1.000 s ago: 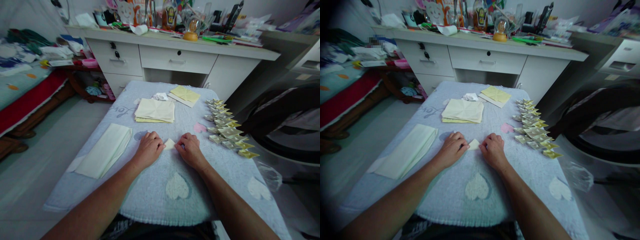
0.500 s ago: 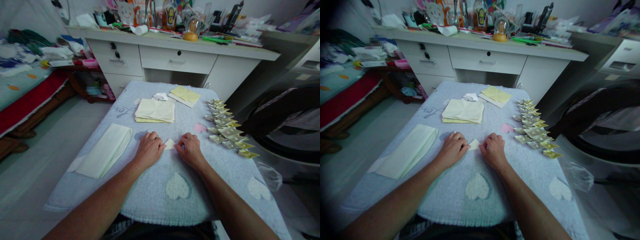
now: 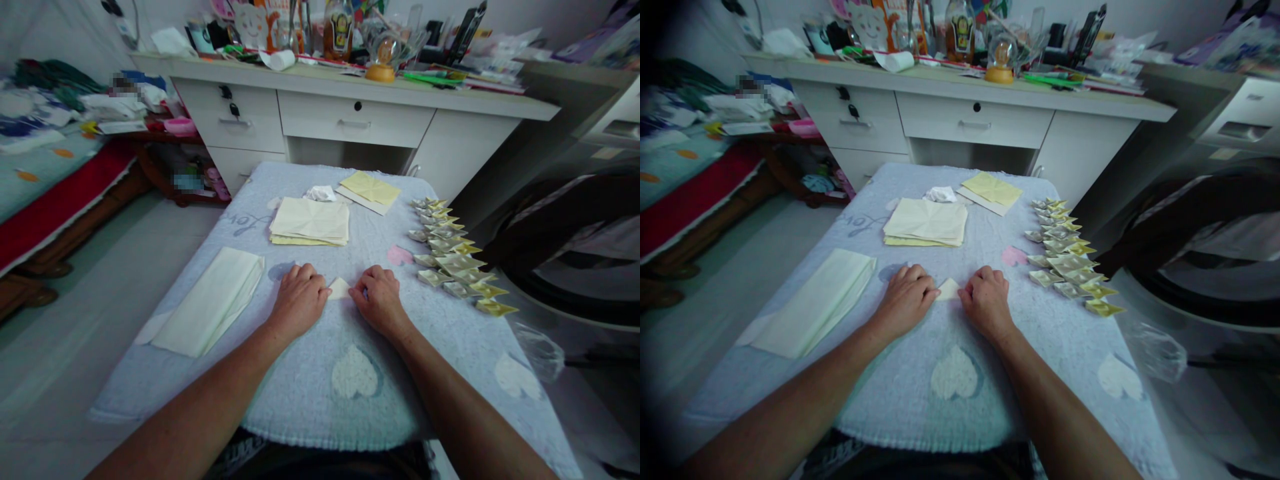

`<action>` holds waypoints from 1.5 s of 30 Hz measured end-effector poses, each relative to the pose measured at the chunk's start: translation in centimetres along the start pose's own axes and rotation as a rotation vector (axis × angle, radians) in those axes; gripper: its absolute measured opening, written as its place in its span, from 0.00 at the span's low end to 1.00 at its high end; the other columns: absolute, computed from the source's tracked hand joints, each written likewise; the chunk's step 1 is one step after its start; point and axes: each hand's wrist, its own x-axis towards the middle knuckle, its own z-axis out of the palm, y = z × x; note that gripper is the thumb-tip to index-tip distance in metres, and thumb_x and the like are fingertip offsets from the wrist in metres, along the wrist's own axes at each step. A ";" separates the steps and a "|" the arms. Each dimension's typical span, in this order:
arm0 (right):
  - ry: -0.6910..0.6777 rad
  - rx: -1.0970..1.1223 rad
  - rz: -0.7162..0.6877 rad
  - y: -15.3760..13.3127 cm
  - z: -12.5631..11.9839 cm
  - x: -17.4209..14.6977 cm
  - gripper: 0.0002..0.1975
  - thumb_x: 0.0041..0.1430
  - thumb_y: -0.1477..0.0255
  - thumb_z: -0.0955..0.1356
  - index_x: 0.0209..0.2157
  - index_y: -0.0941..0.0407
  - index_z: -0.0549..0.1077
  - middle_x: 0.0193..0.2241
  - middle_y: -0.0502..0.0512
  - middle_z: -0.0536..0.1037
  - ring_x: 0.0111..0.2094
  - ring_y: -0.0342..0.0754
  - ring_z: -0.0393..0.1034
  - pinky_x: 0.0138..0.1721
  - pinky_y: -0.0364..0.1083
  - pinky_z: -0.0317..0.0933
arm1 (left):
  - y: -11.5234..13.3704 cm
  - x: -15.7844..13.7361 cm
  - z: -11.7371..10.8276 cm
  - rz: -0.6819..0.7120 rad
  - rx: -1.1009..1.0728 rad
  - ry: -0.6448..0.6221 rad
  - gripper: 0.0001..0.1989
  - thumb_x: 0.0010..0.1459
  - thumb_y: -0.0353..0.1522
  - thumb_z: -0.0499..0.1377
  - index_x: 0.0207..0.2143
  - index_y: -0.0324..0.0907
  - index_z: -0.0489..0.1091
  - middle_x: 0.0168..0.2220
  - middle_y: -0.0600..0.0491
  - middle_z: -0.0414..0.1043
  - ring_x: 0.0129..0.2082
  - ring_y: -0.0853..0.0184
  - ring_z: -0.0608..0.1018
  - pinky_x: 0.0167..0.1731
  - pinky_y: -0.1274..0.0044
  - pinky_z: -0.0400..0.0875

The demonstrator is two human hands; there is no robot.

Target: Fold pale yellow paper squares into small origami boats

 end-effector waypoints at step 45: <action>0.067 -0.161 -0.025 -1.7 0.7 -0.2 0.26 0.57 0.53 0.65 0.49 0.57 0.65 0.47 0.62 0.67 0.47 0.59 0.58 0.51 0.58 0.51 | -1.3 0.6 0.8 0.122 -0.226 -0.040 0.15 0.59 0.30 0.59 0.47 0.52 0.76 0.43 0.51 0.67 0.45 0.61 0.66 0.48 0.67 0.63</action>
